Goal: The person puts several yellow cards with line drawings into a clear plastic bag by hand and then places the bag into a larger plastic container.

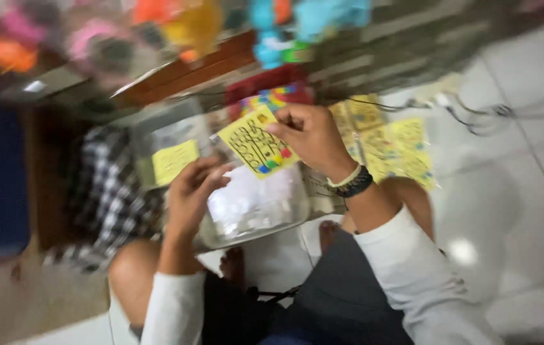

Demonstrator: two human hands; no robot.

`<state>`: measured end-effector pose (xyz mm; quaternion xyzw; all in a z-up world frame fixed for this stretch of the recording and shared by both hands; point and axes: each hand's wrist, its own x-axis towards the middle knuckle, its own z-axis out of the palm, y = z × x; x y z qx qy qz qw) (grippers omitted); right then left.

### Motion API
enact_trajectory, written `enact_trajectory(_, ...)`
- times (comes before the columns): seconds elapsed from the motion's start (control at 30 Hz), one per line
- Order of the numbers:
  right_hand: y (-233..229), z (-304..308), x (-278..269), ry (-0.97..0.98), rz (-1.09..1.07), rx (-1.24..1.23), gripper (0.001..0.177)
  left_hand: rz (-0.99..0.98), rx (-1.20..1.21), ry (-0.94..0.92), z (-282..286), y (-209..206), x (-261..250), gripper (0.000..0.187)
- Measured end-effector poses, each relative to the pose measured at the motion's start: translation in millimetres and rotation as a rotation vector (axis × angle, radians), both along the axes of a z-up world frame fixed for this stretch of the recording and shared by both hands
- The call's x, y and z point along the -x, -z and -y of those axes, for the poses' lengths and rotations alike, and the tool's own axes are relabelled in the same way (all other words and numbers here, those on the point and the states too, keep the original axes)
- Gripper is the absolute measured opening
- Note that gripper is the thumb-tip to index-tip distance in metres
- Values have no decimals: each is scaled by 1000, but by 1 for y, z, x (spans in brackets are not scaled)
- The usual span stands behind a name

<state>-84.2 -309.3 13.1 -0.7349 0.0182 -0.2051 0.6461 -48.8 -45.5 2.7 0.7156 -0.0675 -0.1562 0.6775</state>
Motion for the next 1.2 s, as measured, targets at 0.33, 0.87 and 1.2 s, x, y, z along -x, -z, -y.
enact_trajectory(0.33, 84, 250, 112, 536, -177, 155, 12, 91, -1222, 442, -23, 129, -4, 69)
enact_trajectory(0.87, 392, 314, 184, 759, -727, 170, 14, 238, -1421, 385, 29, 121, 19, 60)
enact_trajectory(1.2, 404, 289, 170, 902, -737, 576, 37, 405, -1306, 270, 33, 115, 23, 54)
